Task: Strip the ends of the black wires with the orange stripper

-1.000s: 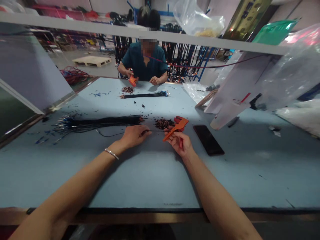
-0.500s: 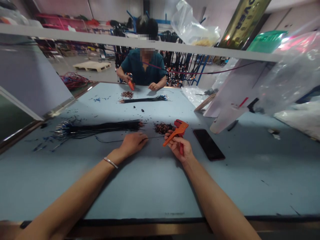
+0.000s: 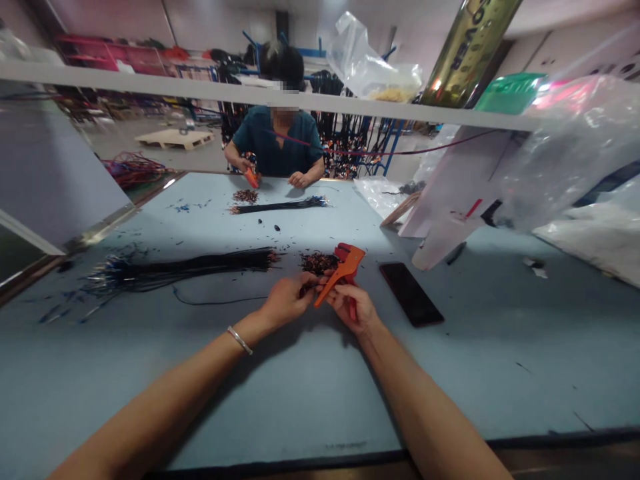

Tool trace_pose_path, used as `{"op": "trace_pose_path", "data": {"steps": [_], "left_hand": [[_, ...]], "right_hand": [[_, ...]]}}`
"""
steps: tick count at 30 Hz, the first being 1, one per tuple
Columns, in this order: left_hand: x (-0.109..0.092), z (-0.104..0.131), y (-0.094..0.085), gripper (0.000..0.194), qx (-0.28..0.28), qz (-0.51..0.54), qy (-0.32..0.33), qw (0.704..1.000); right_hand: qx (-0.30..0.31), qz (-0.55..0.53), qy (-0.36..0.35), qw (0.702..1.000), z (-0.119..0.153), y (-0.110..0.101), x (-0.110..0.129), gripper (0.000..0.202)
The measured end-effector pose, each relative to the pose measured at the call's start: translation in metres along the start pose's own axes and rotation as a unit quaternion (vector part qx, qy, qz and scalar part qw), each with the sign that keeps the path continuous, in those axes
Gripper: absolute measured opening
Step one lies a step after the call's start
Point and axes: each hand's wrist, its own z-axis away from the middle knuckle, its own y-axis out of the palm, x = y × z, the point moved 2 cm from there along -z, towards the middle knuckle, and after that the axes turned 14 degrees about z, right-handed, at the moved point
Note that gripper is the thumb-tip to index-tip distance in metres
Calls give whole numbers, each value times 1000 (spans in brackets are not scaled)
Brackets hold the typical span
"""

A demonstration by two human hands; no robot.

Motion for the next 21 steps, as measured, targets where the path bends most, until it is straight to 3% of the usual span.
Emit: {"op": "trace_pose_path", "data": {"steps": [8,21], "left_hand": [[17,10,2,25,-36,45,34,998],[15,12,1,22,-85,72,41,993]], "right_hand": [[11,10,10,1000,0,-1,-1,25],[-5,-11,9,1000,1,-6,0,21]]}}
